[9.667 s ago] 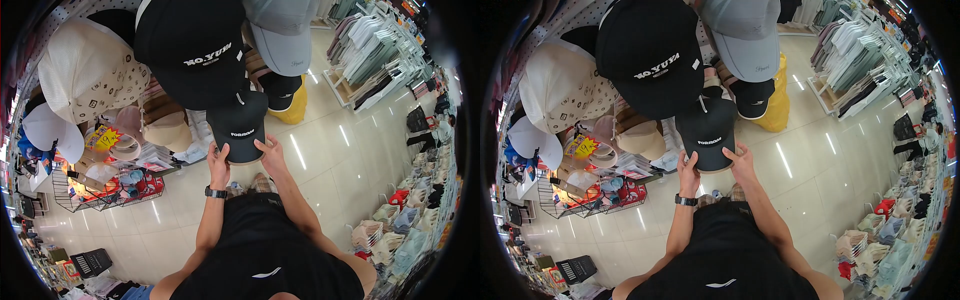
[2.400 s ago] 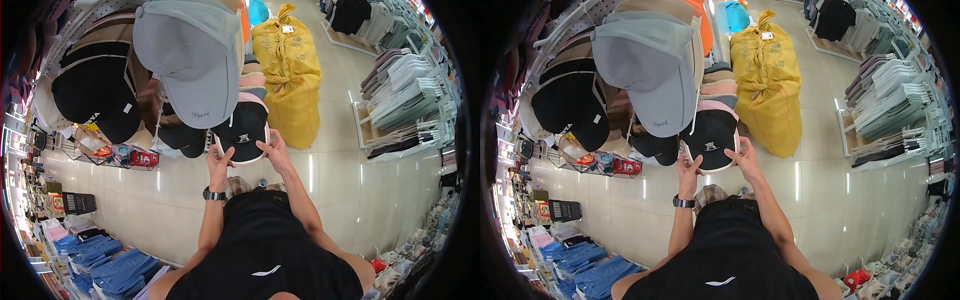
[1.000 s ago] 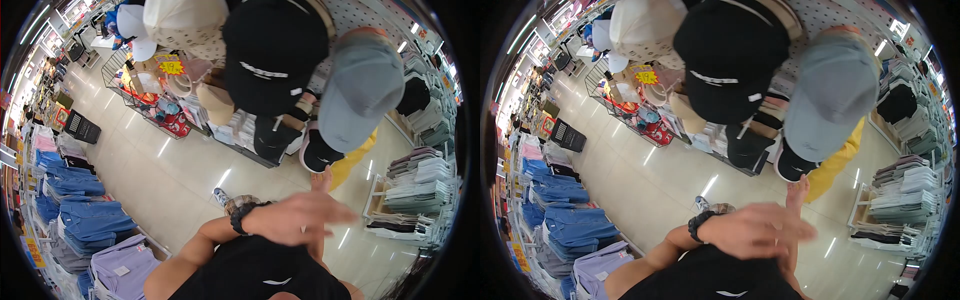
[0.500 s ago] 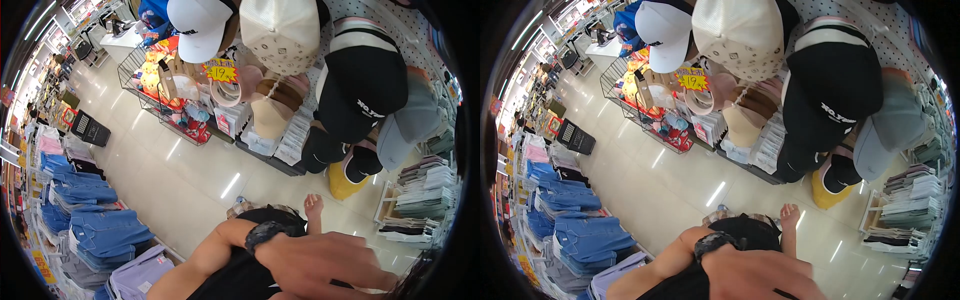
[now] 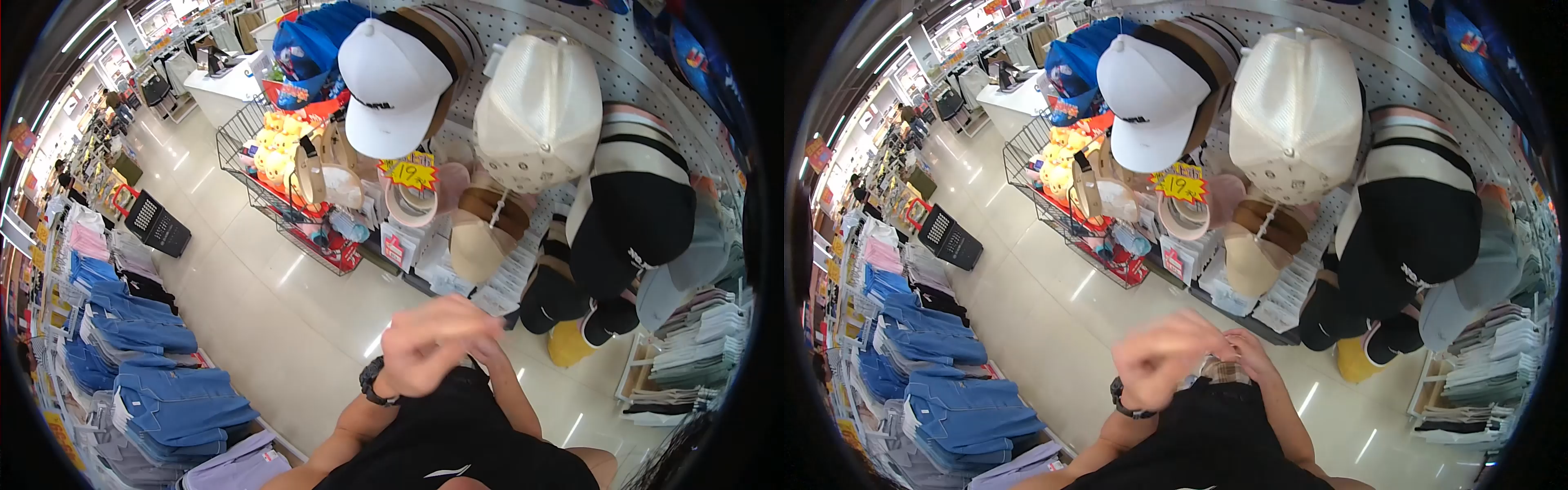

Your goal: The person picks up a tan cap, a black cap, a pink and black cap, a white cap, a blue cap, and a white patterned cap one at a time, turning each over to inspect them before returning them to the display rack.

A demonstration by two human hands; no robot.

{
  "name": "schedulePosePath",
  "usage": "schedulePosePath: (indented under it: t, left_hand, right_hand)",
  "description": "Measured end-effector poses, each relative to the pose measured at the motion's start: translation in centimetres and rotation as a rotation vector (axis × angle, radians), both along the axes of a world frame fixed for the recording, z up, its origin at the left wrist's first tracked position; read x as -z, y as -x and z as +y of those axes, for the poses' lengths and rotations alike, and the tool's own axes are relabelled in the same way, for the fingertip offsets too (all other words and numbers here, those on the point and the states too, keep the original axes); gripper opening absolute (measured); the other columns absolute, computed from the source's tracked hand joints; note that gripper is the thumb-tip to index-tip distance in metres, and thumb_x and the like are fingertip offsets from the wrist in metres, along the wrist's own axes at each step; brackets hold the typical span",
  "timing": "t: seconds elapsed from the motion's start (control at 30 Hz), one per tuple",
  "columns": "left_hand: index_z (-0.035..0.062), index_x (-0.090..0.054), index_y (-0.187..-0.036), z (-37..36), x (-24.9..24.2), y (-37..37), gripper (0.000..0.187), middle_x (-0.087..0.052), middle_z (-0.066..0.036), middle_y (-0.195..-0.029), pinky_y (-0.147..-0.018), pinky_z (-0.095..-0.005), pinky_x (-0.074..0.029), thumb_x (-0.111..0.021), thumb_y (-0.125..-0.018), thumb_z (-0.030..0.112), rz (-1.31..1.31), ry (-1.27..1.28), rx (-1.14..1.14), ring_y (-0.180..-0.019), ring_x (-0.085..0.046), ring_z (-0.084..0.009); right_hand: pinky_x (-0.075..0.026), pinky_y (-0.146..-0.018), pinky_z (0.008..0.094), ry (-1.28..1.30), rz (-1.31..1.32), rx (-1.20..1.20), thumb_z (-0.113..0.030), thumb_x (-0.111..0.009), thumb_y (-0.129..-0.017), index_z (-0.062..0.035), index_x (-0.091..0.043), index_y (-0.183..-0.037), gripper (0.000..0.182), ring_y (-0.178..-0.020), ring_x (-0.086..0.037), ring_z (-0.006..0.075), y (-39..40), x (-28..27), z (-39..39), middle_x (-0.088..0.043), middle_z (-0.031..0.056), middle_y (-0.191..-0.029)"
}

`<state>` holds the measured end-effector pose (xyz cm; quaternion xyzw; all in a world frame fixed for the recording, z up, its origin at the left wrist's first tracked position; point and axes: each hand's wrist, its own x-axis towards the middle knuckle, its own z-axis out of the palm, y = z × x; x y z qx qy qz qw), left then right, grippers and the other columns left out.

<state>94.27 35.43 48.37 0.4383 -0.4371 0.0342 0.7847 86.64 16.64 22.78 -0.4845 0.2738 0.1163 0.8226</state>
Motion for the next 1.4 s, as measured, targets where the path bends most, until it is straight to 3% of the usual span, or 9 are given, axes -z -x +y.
schedulePosePath:
  t: [0.1, 0.23, 0.37, 0.57, 0.7, 0.83, 1.03, 1.17, 1.4]
  left_hand:
    - [-0.0031, -0.069, -0.116, 0.4, 2.2, -4.8, 0.020, -0.074, -0.015, -0.101, -0.079, -0.0353, -0.055, -0.057, -0.101, 0.002, 0.248, -0.106, -0.210, -0.092, -0.071, -0.0243]
    - [-0.0012, -0.065, -0.126, 1.2, 3.2, -13.0, 0.026, -0.073, -0.011, -0.108, -0.086, -0.0287, -0.053, -0.060, -0.102, 0.007, 0.419, -0.159, -0.449, -0.101, -0.069, -0.0156]
    - [0.0019, -0.058, -0.137, 1.6, 3.8, -20.6, 0.036, -0.066, -0.010, -0.129, -0.092, -0.0321, -0.052, -0.060, -0.102, 0.010, 0.393, -0.127, -0.566, -0.115, -0.065, -0.0191]
    - [0.0066, -0.050, -0.146, 1.4, 4.1, -28.3, 0.045, -0.054, -0.011, -0.143, -0.100, -0.0377, -0.050, -0.059, -0.104, 0.021, 0.561, -0.033, -0.498, -0.126, -0.058, -0.0213]
    - [0.0039, -0.050, -0.144, 1.2, 4.5, -32.4, 0.042, -0.058, -0.010, -0.137, -0.098, -0.0366, -0.050, -0.057, -0.106, 0.019, 0.592, -0.054, -0.355, -0.122, -0.059, -0.0186]
    - [0.0028, -0.056, -0.139, 0.6, 4.7, -36.3, 0.037, -0.062, -0.006, -0.131, -0.087, -0.0242, -0.048, -0.057, -0.106, 0.018, 0.518, -0.097, -0.219, -0.112, -0.060, -0.0114]
    - [-0.0005, -0.057, -0.136, 2.1, 4.2, -38.1, 0.036, -0.067, -0.003, -0.113, -0.081, -0.0230, -0.048, -0.060, -0.104, 0.015, 0.610, -0.160, 0.111, -0.094, -0.061, -0.0071]
    - [-0.0012, -0.054, -0.137, 3.0, 5.1, -38.5, 0.037, -0.068, -0.003, -0.112, -0.085, -0.0244, -0.049, -0.061, -0.103, 0.011, 0.639, -0.165, 0.258, -0.097, -0.062, -0.0083]
    - [0.0027, -0.051, -0.138, 3.2, 4.9, -38.1, 0.035, -0.066, -0.010, -0.125, -0.097, -0.0336, -0.054, -0.056, -0.105, 0.012, 0.687, 0.009, 0.415, -0.113, -0.064, -0.0172]
  right_hand:
    - [-0.054, -0.082, 0.0309, -0.022, -0.097, -0.192, -0.024, -0.059, -0.105, -0.0083, -0.059, -0.127, 0.026, -0.100, -0.069, 0.0186, -5.1, -0.6, 0.3, -0.069, 0.0085, -0.109]
    - [-0.053, -0.082, 0.0295, 0.123, -0.378, -0.252, -0.020, -0.058, -0.106, -0.0049, -0.057, -0.128, 0.027, -0.100, -0.068, 0.0156, -12.3, -8.5, 2.0, -0.069, 0.0080, -0.113]
    - [-0.052, -0.081, 0.0272, 0.207, -0.566, -0.050, -0.009, -0.060, -0.103, -0.0024, -0.054, -0.129, 0.027, -0.098, -0.067, 0.0134, -17.9, -14.8, 2.7, -0.068, 0.0071, -0.111]
    - [-0.052, -0.079, 0.0284, 1.101, -1.155, 0.636, 0.006, -0.063, -0.093, 0.0022, -0.060, -0.114, 0.021, -0.085, -0.066, 0.0166, -23.9, -21.6, 3.5, -0.068, 0.0111, -0.095]
    - [-0.051, -0.074, 0.0266, 0.948, -1.423, 0.776, 0.012, -0.057, -0.091, 0.0064, -0.058, -0.109, 0.019, -0.078, -0.062, 0.0189, -26.8, -25.5, 4.4, -0.066, 0.0144, -0.090]
    - [-0.051, -0.077, 0.0264, 0.897, -1.298, 1.137, 0.011, -0.053, -0.094, 0.0076, -0.055, -0.110, 0.017, -0.078, -0.061, 0.0171, -28.8, -26.1, 6.5, -0.063, 0.0155, -0.089]
    - [-0.051, -0.085, 0.0270, 1.176, -0.958, 1.364, 0.000, -0.058, -0.102, 0.0053, -0.059, -0.115, 0.014, -0.092, -0.062, 0.0127, -31.3, -21.8, 7.5, -0.063, 0.0077, -0.106]
    - [-0.052, -0.080, 0.0272, 0.919, -0.674, 1.231, -0.008, -0.059, -0.103, 0.0028, -0.059, -0.120, 0.020, -0.091, -0.060, 0.0112, -30.6, -21.2, 9.9, -0.063, 0.0088, -0.107]
    - [-0.048, -0.061, 0.0239, 0.619, -0.662, 0.952, -0.012, -0.063, -0.103, 0.0003, -0.059, -0.118, 0.020, -0.070, -0.062, 0.0088, -29.3, -20.0, 11.4, -0.068, 0.0034, -0.087]
